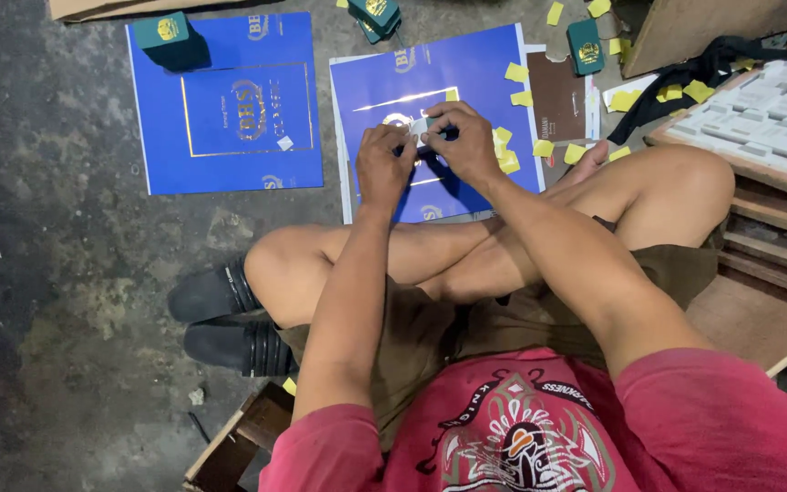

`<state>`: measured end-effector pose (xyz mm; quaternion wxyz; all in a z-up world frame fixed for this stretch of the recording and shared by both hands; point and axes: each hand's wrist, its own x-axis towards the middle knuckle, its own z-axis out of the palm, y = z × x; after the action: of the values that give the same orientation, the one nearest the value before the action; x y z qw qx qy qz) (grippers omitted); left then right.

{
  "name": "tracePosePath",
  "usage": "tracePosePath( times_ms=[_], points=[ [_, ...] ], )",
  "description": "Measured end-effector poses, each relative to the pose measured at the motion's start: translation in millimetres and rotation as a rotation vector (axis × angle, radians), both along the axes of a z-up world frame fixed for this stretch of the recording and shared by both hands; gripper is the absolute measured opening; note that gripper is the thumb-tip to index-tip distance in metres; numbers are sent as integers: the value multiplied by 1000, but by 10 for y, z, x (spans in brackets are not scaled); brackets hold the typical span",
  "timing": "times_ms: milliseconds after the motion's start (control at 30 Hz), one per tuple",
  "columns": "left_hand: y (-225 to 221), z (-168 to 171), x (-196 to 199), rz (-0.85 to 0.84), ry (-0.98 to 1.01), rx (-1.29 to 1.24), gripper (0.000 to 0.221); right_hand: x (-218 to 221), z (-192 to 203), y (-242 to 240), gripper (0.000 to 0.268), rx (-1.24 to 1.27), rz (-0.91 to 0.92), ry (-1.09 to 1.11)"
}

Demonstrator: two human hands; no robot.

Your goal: The person sits cross-legged on the floor and wraps yellow tape strips around small green boxes, pressing the tape down and setting finished boxes aside while working through a batch one at a time.

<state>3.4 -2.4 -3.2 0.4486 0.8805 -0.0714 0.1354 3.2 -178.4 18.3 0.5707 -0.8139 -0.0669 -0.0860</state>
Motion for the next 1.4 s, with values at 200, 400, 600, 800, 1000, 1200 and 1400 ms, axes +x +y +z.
tracePosePath(
  times_ms=[200,400,600,800,1000,1200,1400],
  points=[
    [-26,-29,44,89,80,-68,14,83,-262,-47,23,-15,-56,87],
    [-63,97,92,257,542,-468,49,102,-170,31,49,129,-143,371],
    [-47,-111,85,280,630,-630,42,133,-339,95,49,110,-247,329],
    [-180,-323,131,398,623,-717,34,123,-237,185,43,152,-296,324],
    [-330,-306,118,467,579,-608,30,194,-386,174,37,170,-337,319],
    [-325,-283,190,486,606,-523,29,193,-440,228,51,110,-372,372],
    [-201,-711,316,575,786,-341,64,306,-538,249,62,2,-401,465]
  ],
)
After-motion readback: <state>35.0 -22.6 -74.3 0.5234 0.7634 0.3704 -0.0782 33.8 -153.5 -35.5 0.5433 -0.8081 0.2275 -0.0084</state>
